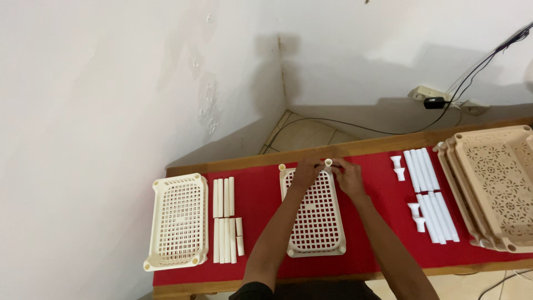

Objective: The person assembles a white plastic basket by inserting short cylindrical connectors into the four corners of a basket base, then attaching longer cylindrical legs to the connectors. The person stacks a second basket base on top of the assembled legs to complete the two-tier basket.

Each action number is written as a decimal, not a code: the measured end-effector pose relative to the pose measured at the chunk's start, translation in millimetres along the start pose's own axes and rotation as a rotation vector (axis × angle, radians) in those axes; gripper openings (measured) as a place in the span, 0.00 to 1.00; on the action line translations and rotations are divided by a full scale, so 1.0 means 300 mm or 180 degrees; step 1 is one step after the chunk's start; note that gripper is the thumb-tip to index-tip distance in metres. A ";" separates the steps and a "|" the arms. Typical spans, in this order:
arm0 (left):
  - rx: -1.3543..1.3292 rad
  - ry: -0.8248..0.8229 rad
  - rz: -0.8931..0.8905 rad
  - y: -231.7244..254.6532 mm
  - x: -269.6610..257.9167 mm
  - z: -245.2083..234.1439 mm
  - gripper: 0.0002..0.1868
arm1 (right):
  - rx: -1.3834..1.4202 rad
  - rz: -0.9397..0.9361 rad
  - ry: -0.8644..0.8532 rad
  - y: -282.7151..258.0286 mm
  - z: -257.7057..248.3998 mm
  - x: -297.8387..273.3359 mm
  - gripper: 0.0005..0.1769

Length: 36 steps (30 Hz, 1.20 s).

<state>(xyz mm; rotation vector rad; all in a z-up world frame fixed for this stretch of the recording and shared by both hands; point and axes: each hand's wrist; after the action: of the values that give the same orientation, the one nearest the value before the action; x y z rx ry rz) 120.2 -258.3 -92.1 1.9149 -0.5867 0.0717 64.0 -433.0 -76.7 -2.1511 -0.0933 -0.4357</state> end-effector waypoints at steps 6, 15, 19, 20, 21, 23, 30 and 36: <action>-0.0093 0.0087 -0.0165 0.091 -0.028 -0.033 0.16 | -0.0022 0.0252 -0.0279 -0.083 -0.035 0.000 0.17; -0.0207 0.0450 -0.0914 0.285 -0.257 -0.351 0.18 | -0.0050 0.0318 0.0101 -0.376 -0.074 -0.071 0.15; 0.0080 0.0702 -0.1338 0.309 -0.469 -0.524 0.19 | 0.0105 0.0712 -0.1198 -0.526 0.086 -0.128 0.15; 0.0149 0.0787 -0.1456 0.307 -0.526 -0.567 0.19 | 0.0257 0.0579 -0.1443 -0.559 0.135 -0.148 0.15; 0.0218 0.0881 -0.1582 0.306 -0.590 -0.605 0.19 | 0.0411 0.0444 -0.1699 -0.590 0.185 -0.175 0.14; 0.0033 0.1065 -0.2075 0.299 -0.724 -0.674 0.16 | 0.0378 0.0535 -0.2222 -0.645 0.289 -0.236 0.14; 0.0309 0.1498 -0.2576 0.230 -1.019 -0.735 0.11 | 0.0163 0.0815 -0.3242 -0.714 0.525 -0.399 0.14; 0.0591 0.1530 -0.2328 0.230 -1.039 -0.687 0.10 | -0.0202 0.1091 -0.3098 -0.734 0.608 -0.453 0.18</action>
<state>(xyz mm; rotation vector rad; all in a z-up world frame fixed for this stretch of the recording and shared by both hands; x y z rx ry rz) -137.7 16.6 -45.0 2.0834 0.4638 0.1121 -63.2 -144.6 -46.9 -2.1961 -0.2461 0.8311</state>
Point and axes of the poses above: each hand's wrist, its own x-axis towards the middle knuckle, its own z-axis out of the palm, y = z × x, and after that the axes turned 3 degrees about -z, right-handed
